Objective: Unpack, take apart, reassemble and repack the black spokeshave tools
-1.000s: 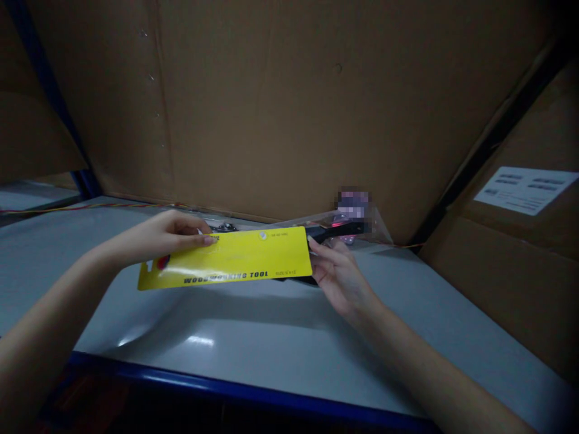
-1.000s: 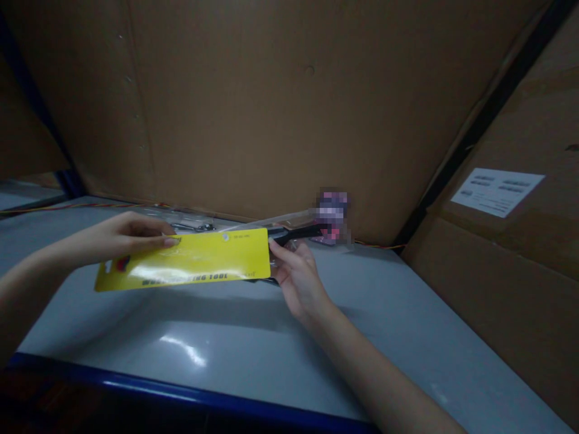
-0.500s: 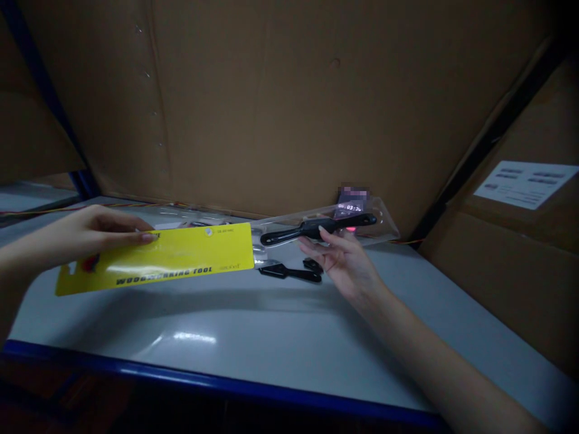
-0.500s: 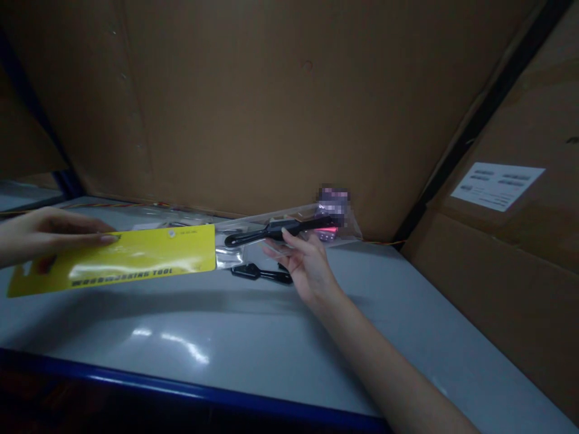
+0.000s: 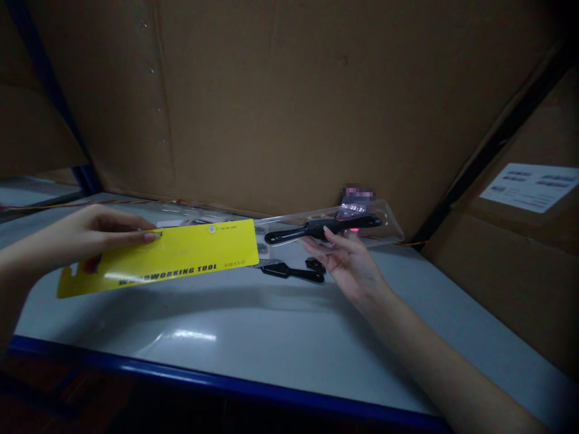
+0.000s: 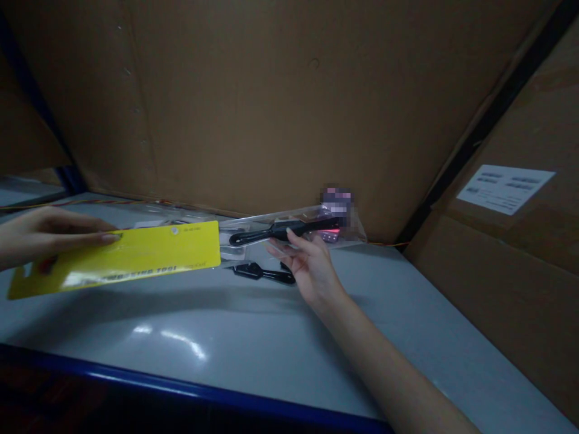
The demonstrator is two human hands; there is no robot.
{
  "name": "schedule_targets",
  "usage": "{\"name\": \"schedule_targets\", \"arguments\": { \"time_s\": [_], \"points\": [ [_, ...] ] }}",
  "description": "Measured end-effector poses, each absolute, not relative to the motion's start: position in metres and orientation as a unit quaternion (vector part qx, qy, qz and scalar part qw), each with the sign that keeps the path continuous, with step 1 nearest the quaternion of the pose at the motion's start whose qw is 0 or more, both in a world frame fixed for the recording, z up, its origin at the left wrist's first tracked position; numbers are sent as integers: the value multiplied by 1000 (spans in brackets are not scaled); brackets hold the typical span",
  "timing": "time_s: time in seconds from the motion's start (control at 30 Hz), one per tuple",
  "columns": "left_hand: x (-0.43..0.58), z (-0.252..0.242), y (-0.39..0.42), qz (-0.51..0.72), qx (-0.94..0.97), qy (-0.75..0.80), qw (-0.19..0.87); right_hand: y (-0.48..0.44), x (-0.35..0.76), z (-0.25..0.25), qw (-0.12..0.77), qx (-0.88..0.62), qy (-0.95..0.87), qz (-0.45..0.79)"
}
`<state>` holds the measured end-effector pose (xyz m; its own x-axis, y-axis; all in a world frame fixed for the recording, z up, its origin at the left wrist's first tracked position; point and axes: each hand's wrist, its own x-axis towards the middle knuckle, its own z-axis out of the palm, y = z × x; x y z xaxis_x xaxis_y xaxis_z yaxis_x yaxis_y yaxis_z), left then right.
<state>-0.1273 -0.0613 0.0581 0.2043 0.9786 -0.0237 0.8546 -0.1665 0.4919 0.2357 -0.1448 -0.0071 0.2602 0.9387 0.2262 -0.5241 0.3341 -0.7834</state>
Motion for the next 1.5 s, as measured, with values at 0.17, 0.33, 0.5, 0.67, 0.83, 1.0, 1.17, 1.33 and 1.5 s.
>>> {"name": "schedule_targets", "arguments": {
  "time_s": [0.17, 0.33, 0.5, 0.67, 0.83, 1.0, 1.17, 1.33, 1.5],
  "points": [
    [-128, 57, -64, 140, 743, 623, 203, -144, 236, -8, 744, -291, -345, 493],
    [-125, 53, -60, 112, 754, 611, 213, -143, 237, -10, 735, -303, -364, 485],
    [-126, 50, -56, 107, 756, 611, 210, -144, 237, -9, 724, -302, -389, 482],
    [-128, 52, -57, 118, 766, 601, 196, -145, 236, -7, 711, -298, -404, 492],
    [-125, 54, -59, 128, 770, 598, 180, -145, 236, -7, 710, -299, -408, 490],
    [-123, 53, -59, 133, 764, 604, 184, -144, 237, -9, 708, -300, -411, 490],
    [-117, 51, -63, 146, 761, 601, 196, -145, 234, -9, 712, -302, -407, 486],
    [-99, 45, -66, 158, 778, 561, 233, -150, 224, -8, 712, -303, -388, 501],
    [-82, 41, -68, 155, 800, 520, 255, -151, 219, -10, 705, -301, -400, 503]
  ]
}}
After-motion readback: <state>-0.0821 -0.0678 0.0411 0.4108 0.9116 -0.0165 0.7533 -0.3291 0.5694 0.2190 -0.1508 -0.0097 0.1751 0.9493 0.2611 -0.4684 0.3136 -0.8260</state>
